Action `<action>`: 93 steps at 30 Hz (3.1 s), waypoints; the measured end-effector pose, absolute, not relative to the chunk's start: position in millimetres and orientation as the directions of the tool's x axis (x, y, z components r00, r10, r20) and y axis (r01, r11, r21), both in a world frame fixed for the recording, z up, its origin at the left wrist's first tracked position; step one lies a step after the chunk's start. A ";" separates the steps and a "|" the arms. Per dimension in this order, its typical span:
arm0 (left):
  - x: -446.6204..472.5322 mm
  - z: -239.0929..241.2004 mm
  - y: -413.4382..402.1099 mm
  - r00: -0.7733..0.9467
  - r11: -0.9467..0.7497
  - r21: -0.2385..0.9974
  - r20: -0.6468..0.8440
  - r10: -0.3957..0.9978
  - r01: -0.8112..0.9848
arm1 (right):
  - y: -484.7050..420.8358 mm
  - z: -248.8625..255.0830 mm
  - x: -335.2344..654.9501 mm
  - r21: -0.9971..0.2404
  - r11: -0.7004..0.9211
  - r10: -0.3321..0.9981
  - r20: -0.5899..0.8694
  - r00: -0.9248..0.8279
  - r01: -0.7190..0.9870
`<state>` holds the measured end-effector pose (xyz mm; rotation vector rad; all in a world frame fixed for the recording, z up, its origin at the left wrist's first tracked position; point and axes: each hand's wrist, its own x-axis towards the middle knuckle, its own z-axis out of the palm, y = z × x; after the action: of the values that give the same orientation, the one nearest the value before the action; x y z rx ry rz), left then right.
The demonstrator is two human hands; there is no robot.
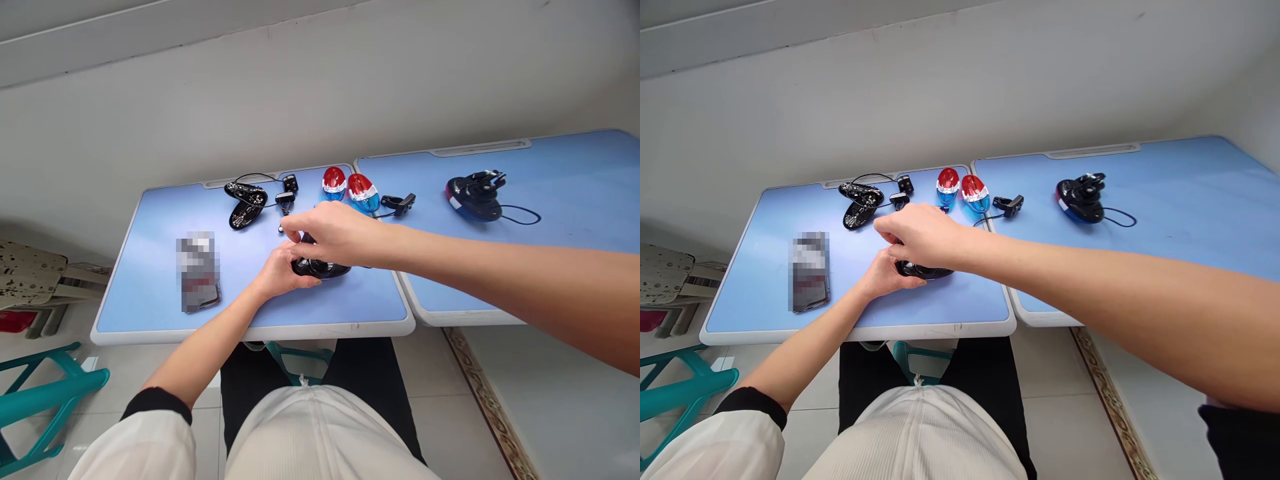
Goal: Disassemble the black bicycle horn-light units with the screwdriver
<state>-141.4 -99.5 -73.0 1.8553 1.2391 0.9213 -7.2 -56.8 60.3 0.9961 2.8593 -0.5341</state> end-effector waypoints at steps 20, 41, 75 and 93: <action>-141.4 -71.8 -99.2 0.289 -0.248 0.857 0.122 0.950 0.452 | -55.2 64.1 -9.8 -0.270 0.709 0.619 -0.203 -0.759 0.651; -141.2 -70.8 -99.7 0.282 -0.257 0.839 0.130 0.951 0.479 | -57.6 65.2 -10.2 -0.209 0.715 0.637 -0.200 -0.744 0.668; -141.9 -66.7 -98.9 0.332 -0.327 0.740 0.147 0.932 0.588 | -87.6 62.4 50.7 -0.643 0.576 0.773 0.228 -0.592 0.504; -142.1 -69.0 -98.4 0.346 -0.358 0.721 0.173 0.922 0.593 | -87.7 52.8 49.4 -0.668 0.531 0.805 0.205 -0.556 0.522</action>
<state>-142.1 -98.4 -69.0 2.0645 1.3169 0.7826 49.4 -87.7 52.8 1.4981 3.1646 -1.0525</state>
